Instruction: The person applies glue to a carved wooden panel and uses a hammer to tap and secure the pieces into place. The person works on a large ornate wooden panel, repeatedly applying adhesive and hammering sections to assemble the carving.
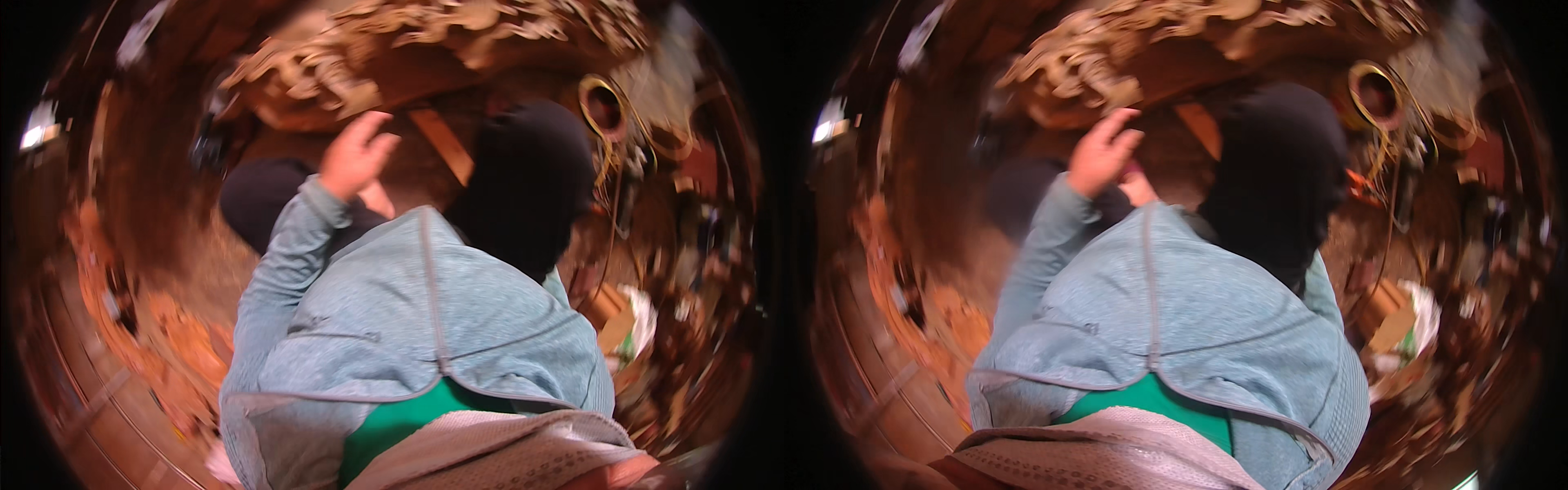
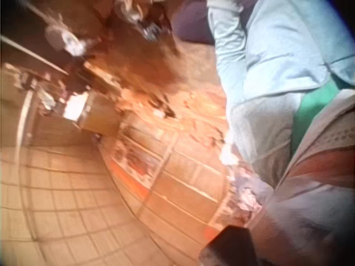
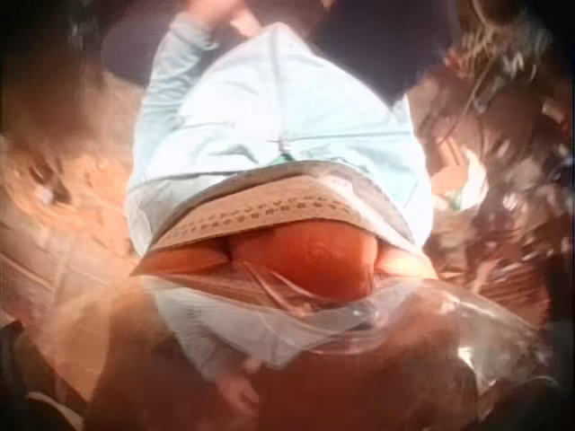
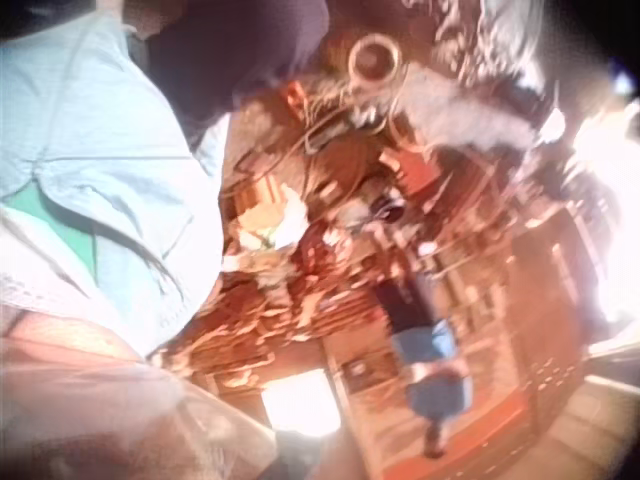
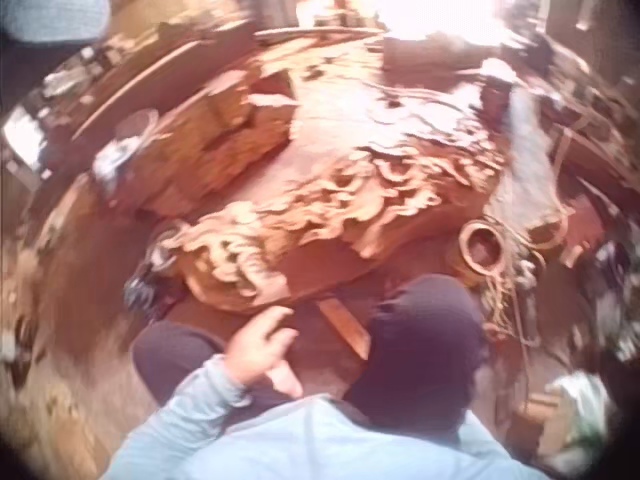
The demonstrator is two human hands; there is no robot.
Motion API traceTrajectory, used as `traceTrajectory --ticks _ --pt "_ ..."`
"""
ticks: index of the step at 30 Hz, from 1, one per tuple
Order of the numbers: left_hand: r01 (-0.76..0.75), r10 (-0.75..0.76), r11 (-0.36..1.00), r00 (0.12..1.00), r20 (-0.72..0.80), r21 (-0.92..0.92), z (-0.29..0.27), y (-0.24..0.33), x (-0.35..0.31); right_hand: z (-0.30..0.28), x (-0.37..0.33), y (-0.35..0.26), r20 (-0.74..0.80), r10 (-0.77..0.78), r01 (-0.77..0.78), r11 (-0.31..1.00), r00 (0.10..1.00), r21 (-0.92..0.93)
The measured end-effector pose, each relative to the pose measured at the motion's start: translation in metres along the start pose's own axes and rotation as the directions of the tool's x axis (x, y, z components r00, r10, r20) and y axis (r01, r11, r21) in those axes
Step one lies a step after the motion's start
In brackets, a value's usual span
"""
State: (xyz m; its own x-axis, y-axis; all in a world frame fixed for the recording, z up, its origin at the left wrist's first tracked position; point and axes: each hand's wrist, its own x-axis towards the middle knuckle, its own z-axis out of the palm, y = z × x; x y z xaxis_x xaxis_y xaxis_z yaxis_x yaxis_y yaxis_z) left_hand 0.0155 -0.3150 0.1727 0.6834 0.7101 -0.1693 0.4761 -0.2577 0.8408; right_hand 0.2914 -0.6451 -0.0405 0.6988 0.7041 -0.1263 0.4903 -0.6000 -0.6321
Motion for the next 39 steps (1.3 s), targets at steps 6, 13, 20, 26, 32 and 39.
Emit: traceTrajectory --ticks 6,13,20,26,32,39 --pt "-0.026 0.036 0.999 0.932 0.362 -0.031 0.042 -0.007 -0.066 -0.054 0.038 -0.008 -0.003 0.022 -0.021 0.999 1.0 0.029" --pt "-0.609 0.487 0.717 0.786 -0.38 -0.339 -0.005 0.043 -0.058 -0.166 0.102 -0.068 -0.107 0.043 -0.016 0.971 0.993 0.24" --pt "-0.611 -0.042 0.638 0.58 -0.813 -0.468 -0.11 -0.041 -0.024 -0.23 0.13 -0.148 -0.112 0.071 -0.023 0.923 0.991 0.383" --pt "-0.465 -0.606 0.446 0.472 -0.64 -0.765 -0.177 -0.269 0.046 -0.242 0.131 -0.19 -0.033 0.12 -0.096 0.91 0.992 0.403" --pt "-0.551 -0.838 0.115 0.393 -0.378 -0.827 -0.261 -0.458 0.081 -0.235 0.116 -0.215 0.049 0.217 -0.218 0.889 0.975 0.402" --pt "-0.642 -0.829 0.15 0.333 -0.449 -0.752 -0.308 -0.505 0.107 -0.218 0.108 -0.261 -0.017 0.093 -0.091 0.992 0.996 0.092"
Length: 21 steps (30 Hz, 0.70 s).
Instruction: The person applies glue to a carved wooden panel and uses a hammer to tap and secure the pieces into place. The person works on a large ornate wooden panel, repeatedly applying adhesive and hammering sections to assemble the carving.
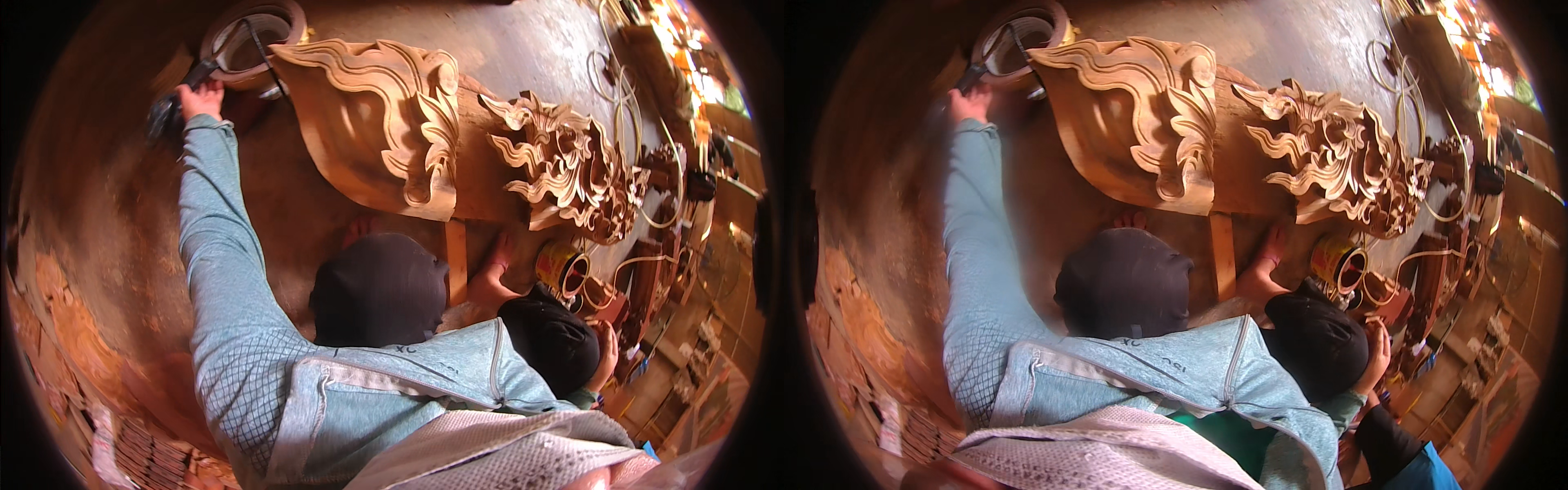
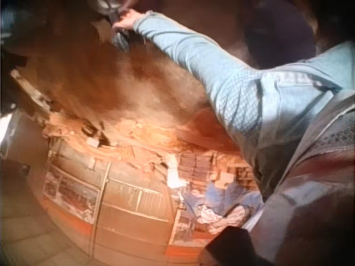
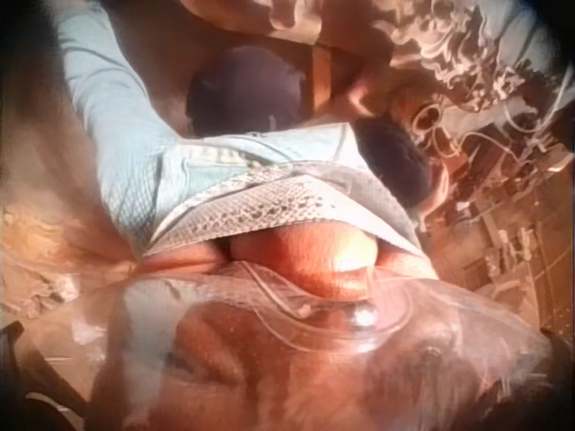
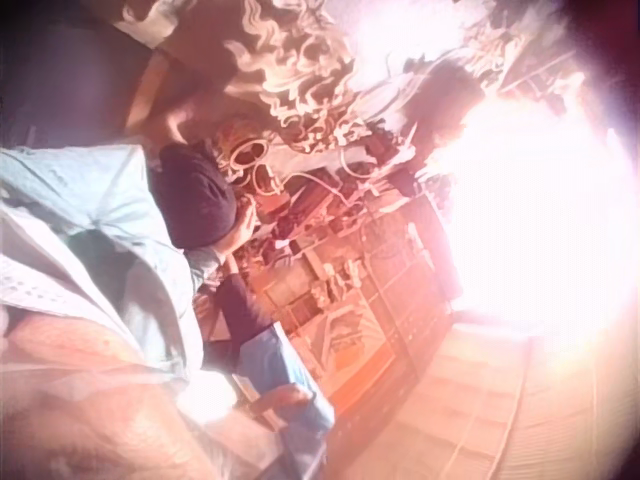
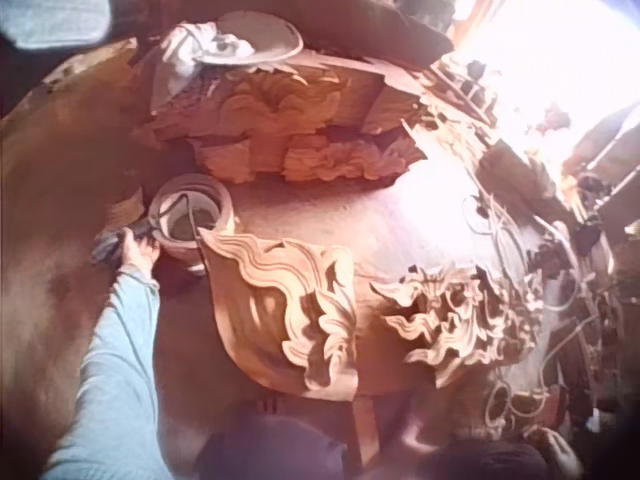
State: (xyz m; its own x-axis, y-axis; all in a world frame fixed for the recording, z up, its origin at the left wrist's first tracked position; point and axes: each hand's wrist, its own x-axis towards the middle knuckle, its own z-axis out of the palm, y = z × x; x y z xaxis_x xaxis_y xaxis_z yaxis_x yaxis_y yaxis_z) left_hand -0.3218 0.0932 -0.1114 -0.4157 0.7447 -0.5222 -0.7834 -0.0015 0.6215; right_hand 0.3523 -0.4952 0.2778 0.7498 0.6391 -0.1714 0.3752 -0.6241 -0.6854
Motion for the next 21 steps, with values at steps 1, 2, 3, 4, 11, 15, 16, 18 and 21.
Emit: traceTrajectory --ticks 1,2,3,4,11,15,16,18,21 --pt "0.038 -0.037 0.998 0.999 0.017 -0.057 -0.008 0.011 0.011 0.002 0.006 -0.004 0.018 0.009 -0.009 1.0 1.0 -0.023" --pt "0.018 -0.027 0.993 0.997 -0.078 -0.117 0.003 0.007 0.006 0.0 0.004 -0.013 0.013 0.027 -0.026 0.998 1.0 -0.057" --pt "0.057 -0.071 0.974 0.996 -0.058 -0.217 -0.016 0.035 0.032 0.005 0.017 -0.012 0.052 0.032 -0.029 0.998 0.998 -0.061" --pt "0.013 -0.015 0.976 1.0 -0.005 -0.218 -0.026 0.038 0.037 0.008 0.021 -0.013 0.068 0.042 -0.036 0.996 0.997 -0.083" --pt "0.039 -0.043 0.994 0.998 -0.046 -0.103 -0.051 0.044 -0.031 0.014 0.006 -0.015 -0.05 0.203 -0.182 0.943 0.978 0.279" --pt "0.124 -0.139 0.99 0.939 0.316 0.065 -0.122 0.076 -0.104 0.024 0.012 0.003 -0.071 0.174 -0.145 0.94 0.982 0.31" --pt "0.066 -0.084 0.977 0.993 0.08 0.204 -0.097 0.067 -0.153 0.019 0.01 0.005 -0.107 0.155 -0.12 0.952 0.982 0.282" --pt "0.141 -0.182 0.965 0.967 0.18 0.22 -0.122 0.081 -0.175 0.023 0.009 0.005 -0.104 0.118 -0.078 0.941 0.988 0.329" --pt "0.124 -0.169 0.955 0.974 0.15 0.271 -0.12 0.066 -0.233 0.028 0.0 -0.021 -0.136 0.065 -0.019 0.948 0.989 0.317"
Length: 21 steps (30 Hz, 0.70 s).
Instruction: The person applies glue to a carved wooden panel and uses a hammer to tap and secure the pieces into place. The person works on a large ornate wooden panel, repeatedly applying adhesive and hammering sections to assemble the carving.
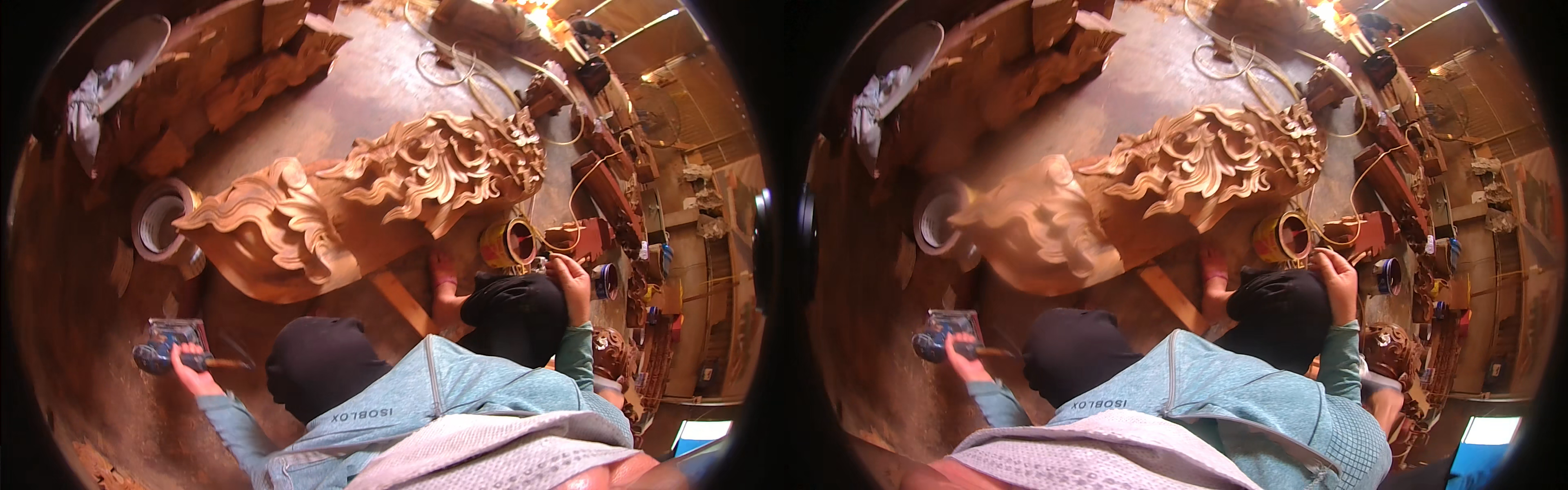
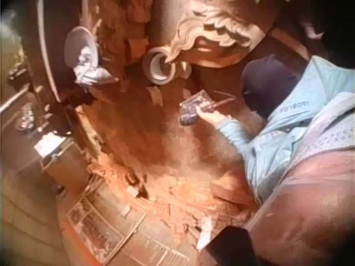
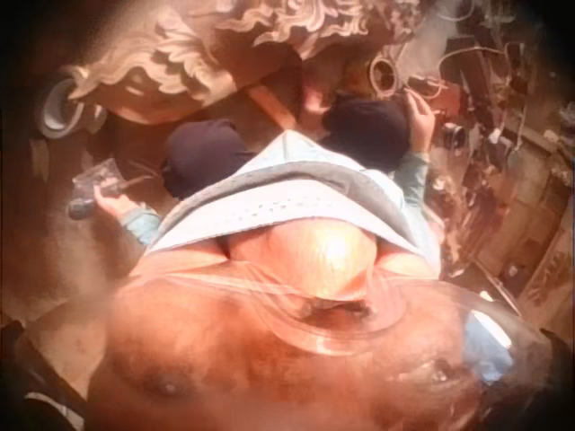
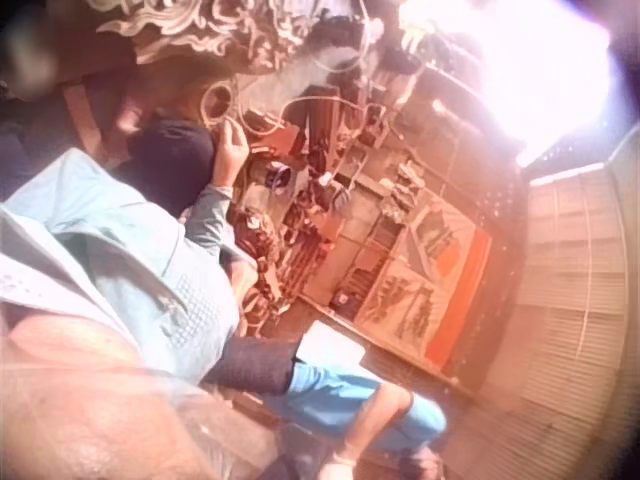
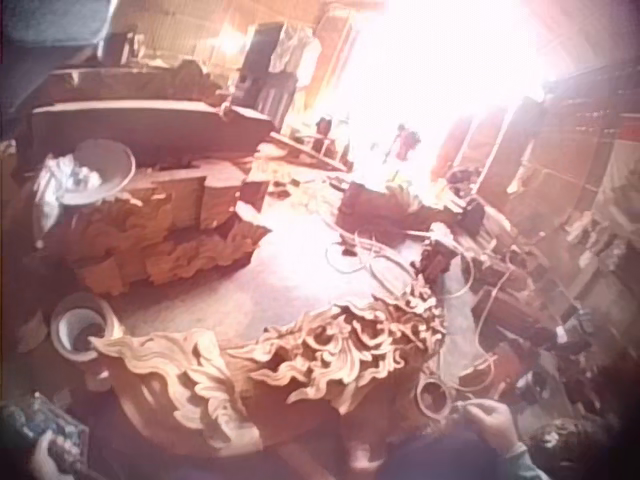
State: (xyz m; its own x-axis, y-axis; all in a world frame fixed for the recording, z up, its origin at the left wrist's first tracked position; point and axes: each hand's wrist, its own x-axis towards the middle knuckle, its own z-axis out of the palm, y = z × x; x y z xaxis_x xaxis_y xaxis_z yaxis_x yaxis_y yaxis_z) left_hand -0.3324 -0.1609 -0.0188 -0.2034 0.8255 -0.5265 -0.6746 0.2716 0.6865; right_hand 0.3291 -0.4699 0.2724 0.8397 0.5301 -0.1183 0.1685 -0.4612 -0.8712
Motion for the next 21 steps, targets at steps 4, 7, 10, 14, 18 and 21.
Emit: traceTrajectory --ticks 4,7,10,14,18,21 --pt "-0.014 0.028 0.989 0.996 -0.089 0.149 0.066 -0.005 -0.073 0.007 -0.002 -0.006 0.046 -0.179 0.183 0.975 0.983 -0.122" --pt "-0.14 0.128 0.961 0.99 0.066 0.24 0.097 0.01 -0.109 0.035 0.004 -0.023 0.205 -0.358 0.39 0.909 0.911 -0.144" --pt "-0.346 0.228 0.829 0.926 0.3 0.439 0.143 0.021 -0.126 0.081 -0.002 -0.066 0.312 -0.525 0.565 0.824 0.792 -0.049" --pt "-0.838 0.316 0.298 0.539 0.781 0.457 0.225 0.043 -0.146 0.143 -0.028 -0.097 0.581 -0.553 0.549 0.81 0.597 0.206" --pt "-0.913 0.227 0.066 0.407 0.885 0.403 0.316 0.039 -0.224 0.186 -0.054 -0.103 0.677 -0.509 0.355 0.859 0.531 0.367" --pt "-0.94 0.065 -0.014 0.34 0.938 0.342 0.363 0.008 -0.257 0.204 -0.058 -0.1 0.425 -0.698 0.33 0.675 0.577 0.66"
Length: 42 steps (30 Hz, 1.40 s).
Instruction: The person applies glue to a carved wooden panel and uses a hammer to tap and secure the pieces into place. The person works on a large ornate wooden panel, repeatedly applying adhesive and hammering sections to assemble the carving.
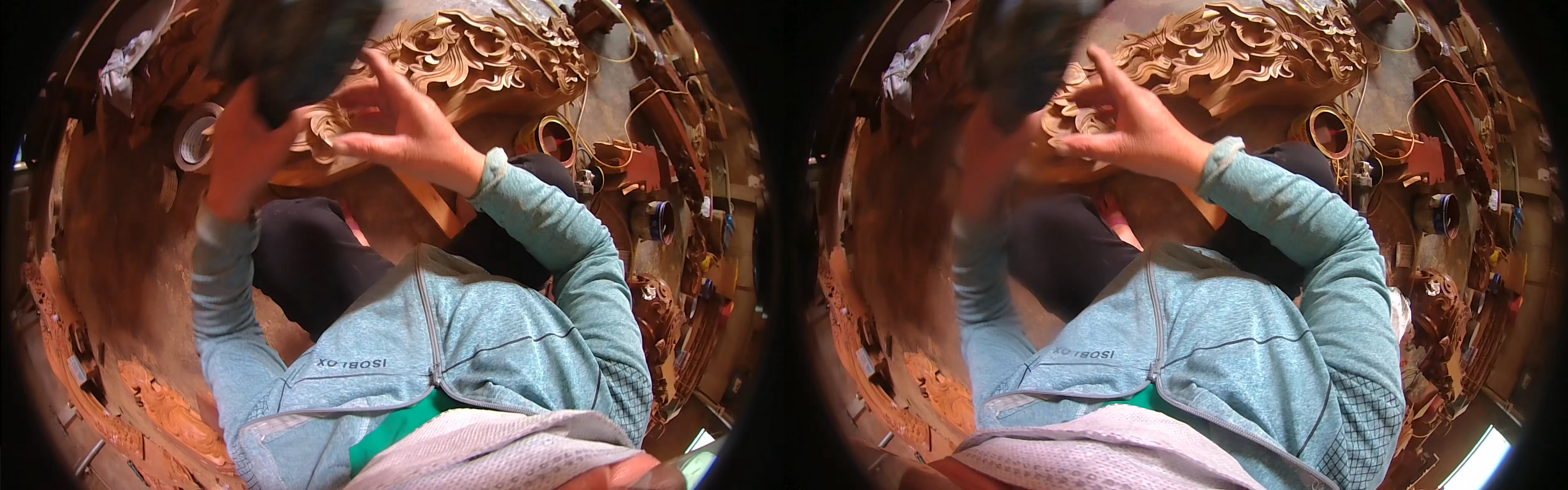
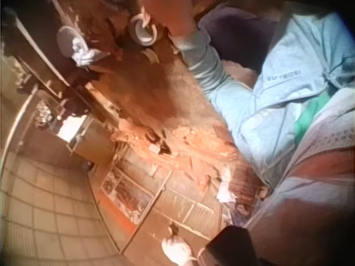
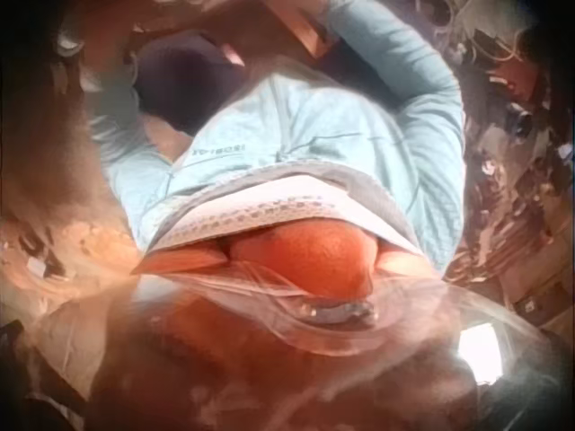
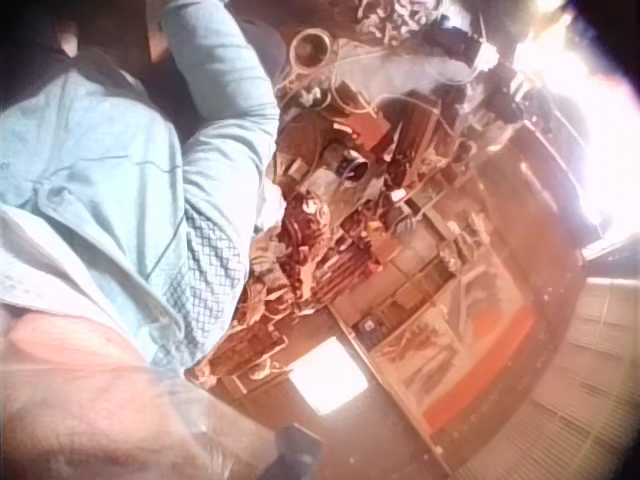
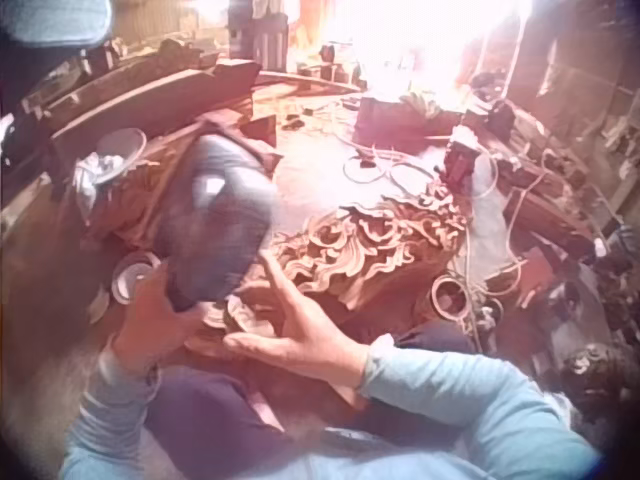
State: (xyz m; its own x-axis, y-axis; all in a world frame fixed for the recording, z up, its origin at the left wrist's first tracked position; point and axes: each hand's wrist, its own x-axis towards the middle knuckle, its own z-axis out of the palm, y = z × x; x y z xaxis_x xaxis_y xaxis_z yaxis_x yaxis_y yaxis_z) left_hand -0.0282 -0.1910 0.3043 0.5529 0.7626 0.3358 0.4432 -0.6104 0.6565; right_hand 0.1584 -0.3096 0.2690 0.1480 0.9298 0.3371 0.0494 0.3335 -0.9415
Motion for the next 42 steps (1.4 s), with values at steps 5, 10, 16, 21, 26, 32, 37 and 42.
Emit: traceTrajectory --ticks 5,10,16,21,26,32,37,42 --pt "-0.079 0.051 0.993 0.954 0.295 0.084 0.09 0.076 0.019 -0.025 0.0 -0.026 -0.372 0.186 -0.08 0.956 0.909 0.281" --pt "-0.325 0.323 0.943 0.945 0.048 0.063 0.166 0.115 -0.011 -0.088 -0.022 -0.034 -0.315 0.431 -0.204 0.806 0.845 0.555" --pt "-0.214 0.332 0.936 0.805 0.492 -0.281 0.18 0.119 -0.056 -0.151 -0.074 -0.004 -0.313 0.746 -0.556 0.654 0.588 0.513" --pt "-0.03 0.109 0.919 0.977 0.181 -0.392 0.201 0.093 -0.066 -0.157 -0.112 0.023 -0.421 0.727 -0.684 0.673 0.543 0.282" --pt "0.014 0.04 0.96 0.981 0.188 -0.278 0.238 0.077 -0.049 -0.15 -0.126 0.03 -0.398 0.706 -0.735 0.67 0.586 0.107" --pt "0.275 -0.09 0.858 0.913 0.399 -0.434 0.265 0.071 -0.019 -0.156 -0.11 0.043 -0.367 0.642 -0.736 0.631 0.673 -0.246" --pt "0.372 -0.165 0.684 0.917 0.364 -0.627 0.275 0.059 0.005 -0.171 -0.061 0.039 -0.336 0.673 -0.745 0.519 0.658 -0.42" --pt "0.386 -0.386 0.693 0.912 0.14 -0.609 0.316 0.049 0.015 -0.185 -0.038 0.067 -0.318 0.682 -0.717 0.441 0.659 -0.54"
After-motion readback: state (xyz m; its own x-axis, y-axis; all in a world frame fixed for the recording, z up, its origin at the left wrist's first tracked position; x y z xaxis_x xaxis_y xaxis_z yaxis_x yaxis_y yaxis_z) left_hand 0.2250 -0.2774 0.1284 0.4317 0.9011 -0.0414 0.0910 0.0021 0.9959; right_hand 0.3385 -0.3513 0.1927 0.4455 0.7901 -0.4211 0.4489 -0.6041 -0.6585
